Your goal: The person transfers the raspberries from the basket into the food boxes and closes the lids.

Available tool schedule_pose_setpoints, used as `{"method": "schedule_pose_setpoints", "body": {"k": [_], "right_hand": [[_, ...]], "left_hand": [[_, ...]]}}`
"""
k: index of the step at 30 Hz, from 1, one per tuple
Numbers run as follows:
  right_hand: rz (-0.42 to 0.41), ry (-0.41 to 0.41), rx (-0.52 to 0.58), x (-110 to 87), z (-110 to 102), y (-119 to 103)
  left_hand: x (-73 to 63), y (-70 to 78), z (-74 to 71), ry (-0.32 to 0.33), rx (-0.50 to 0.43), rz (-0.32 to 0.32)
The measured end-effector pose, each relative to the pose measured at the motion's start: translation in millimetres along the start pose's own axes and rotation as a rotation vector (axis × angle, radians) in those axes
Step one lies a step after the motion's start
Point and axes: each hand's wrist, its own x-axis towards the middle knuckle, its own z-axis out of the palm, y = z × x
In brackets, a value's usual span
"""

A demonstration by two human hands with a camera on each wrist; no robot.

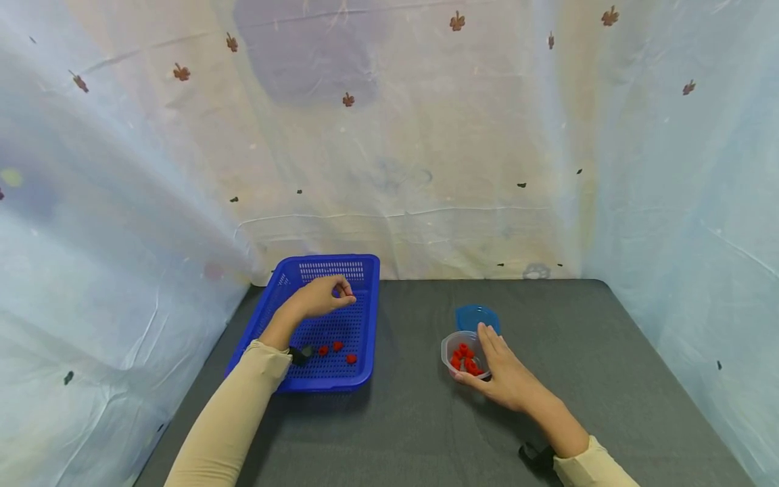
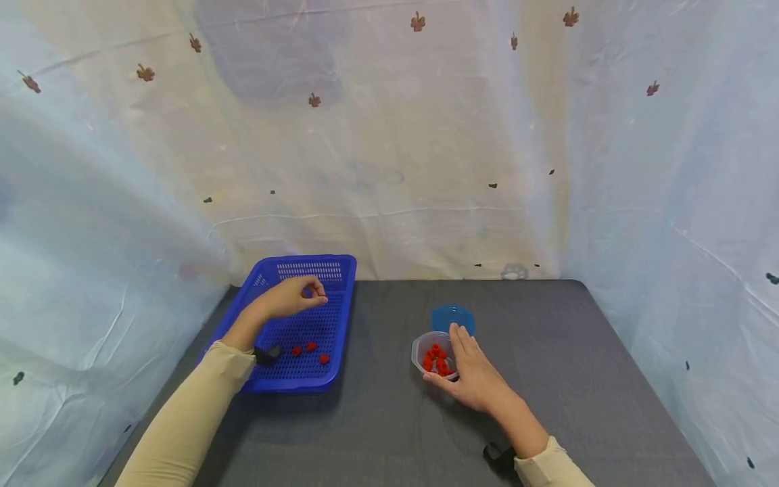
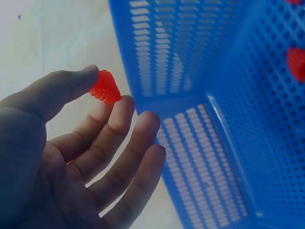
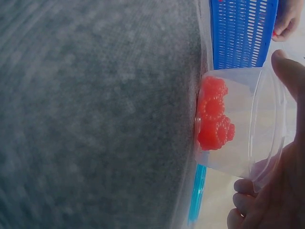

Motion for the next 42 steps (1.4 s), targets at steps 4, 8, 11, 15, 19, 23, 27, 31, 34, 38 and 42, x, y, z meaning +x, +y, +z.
{"method": "schedule_pose_setpoints", "body": {"k": [4,8,11,15,19,23,27,31,34,38,42], "right_hand": [[0.002,0.001,0.0,-0.3,-1,-1],[0.005,-0.006,0.002,-0.3,-2,-2],[0.006,-0.009,0.004,-0.4,-2,-2],[0.005,-0.009,0.004,-0.5,-2,-2],[0.004,-0.004,0.004,-0.5,-2,-1],[0.002,-0.001,0.005,-0.4,-1,-1],[0.0,-0.004,0.003,0.2,-1,0],[-0.005,-0.003,0.0,0.8,0,0],[-0.007,0.001,0.0,1.1,0,0],[0.0,-0.005,-0.002,1.3,0,0],[0.004,-0.013,-0.015,1.6,-1,0]], "left_hand": [[3.0,15.0,4.2,0.018,0.012,0.021],[6.3,25.6,9.5,0.021,0.019,0.036],[8.3,33.1,13.6,0.021,0.022,0.053],[9.0,44.2,19.1,0.012,0.027,0.076],[9.0,55.4,24.4,-0.002,0.036,0.085],[10.3,65.2,29.6,-0.02,0.044,0.092],[11.3,73.8,33.5,-0.037,0.052,0.105],[11.7,81.6,37.4,-0.04,0.062,0.116],[12.3,88.6,41.6,-0.042,0.067,0.134],[13.8,98.7,49.1,-0.056,0.084,0.182],[15.6,108.4,55.8,-0.074,0.11,0.217]]}}
